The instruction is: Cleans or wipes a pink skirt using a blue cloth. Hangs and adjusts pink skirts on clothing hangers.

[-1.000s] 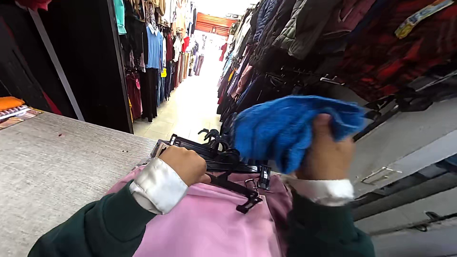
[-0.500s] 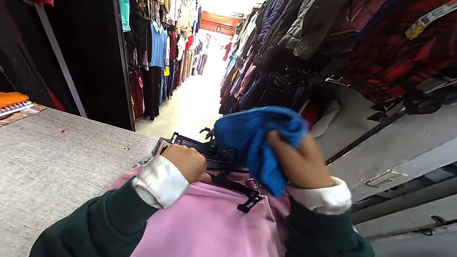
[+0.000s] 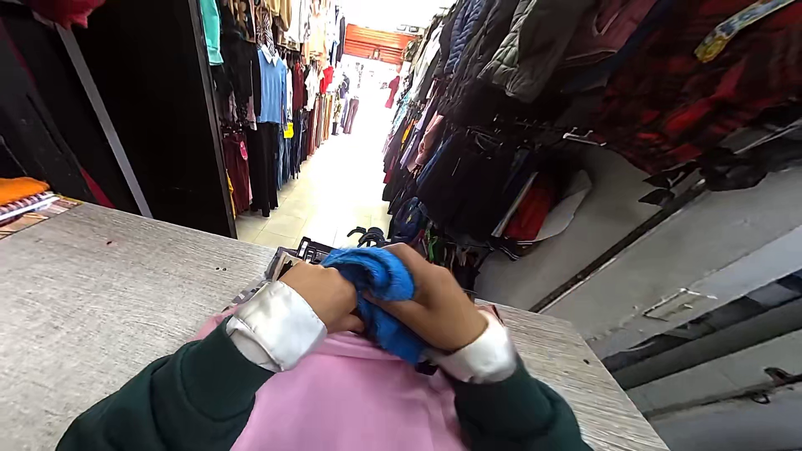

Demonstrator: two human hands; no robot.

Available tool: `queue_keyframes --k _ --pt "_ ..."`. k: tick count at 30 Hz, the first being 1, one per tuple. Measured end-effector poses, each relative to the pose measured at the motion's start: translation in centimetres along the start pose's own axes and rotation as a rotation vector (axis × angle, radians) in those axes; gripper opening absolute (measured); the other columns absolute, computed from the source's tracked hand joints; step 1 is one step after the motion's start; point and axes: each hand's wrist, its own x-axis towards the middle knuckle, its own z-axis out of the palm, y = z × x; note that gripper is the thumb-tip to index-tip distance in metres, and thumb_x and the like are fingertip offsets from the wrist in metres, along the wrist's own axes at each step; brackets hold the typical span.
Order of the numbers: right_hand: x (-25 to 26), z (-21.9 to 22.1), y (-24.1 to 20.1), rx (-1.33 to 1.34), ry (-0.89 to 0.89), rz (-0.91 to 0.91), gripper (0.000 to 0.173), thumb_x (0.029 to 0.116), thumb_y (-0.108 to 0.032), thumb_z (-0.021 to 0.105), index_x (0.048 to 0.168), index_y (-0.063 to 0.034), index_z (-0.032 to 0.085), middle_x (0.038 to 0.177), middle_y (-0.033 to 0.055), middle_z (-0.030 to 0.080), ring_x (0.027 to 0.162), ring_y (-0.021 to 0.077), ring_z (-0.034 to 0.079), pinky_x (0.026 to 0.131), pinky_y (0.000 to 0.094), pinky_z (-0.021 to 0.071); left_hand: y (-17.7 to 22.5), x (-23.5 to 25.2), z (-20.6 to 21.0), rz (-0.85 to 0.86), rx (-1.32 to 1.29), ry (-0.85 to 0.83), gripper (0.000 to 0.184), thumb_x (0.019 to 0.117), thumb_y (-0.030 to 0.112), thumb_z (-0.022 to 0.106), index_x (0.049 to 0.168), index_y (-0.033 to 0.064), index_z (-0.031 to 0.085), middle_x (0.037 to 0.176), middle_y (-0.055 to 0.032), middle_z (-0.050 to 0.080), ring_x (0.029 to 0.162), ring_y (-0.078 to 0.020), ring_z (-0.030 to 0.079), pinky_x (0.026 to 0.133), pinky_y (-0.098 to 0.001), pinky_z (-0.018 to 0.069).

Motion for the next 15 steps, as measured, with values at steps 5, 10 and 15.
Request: queue_keyframes --k 5,10,15 --pt "-0.6 -1.3 2.5 -0.029 0.109 0.127 0.035 0.0922 -0.019 0.073 0.125 -0.0174 0.062 0.097 0.0021 0.072 0.082 0.0131 0.071 0.069 0.0382 0.0612 -4.3 -2.3 -2.1 -0.017 -0.273 0.151 0.043 0.0860 0.028 0.084 0.118 0.0026 0.071 0.109 -0.0146 0.072 0.101 -0.0278 0.069 0.092 -0.0515 0.0539" --pt "-0.5 -3.5 2.1 -0.249 0.454 0.026 0.040 0.0972 -0.025 0.067 0.130 -0.0035 0.059 0.111 0.0118 0.069 0.098 0.0177 0.069 0.084 0.0440 0.0584 -4.3 -2.4 -3.8 -0.190 -0.255 0.048 0.036 0.0890 0.028 0.082 0.105 -0.0027 0.072 0.090 -0.0155 0.071 0.085 -0.0277 0.067 0.081 -0.0505 0.0518" --pt "-2.6 0.7 -1.9 -0.263 0.393 -0.263 0.049 0.0961 -0.023 0.068 0.134 0.0033 0.053 0.122 0.0166 0.064 0.113 0.0198 0.064 0.098 0.0407 0.0544 -3.6 -2.9 -3.5 -0.128 -0.302 0.119 0.026 0.0852 0.025 0.084 0.092 0.0026 0.074 0.077 -0.0091 0.069 0.073 -0.0224 0.065 0.071 -0.0481 0.0525"
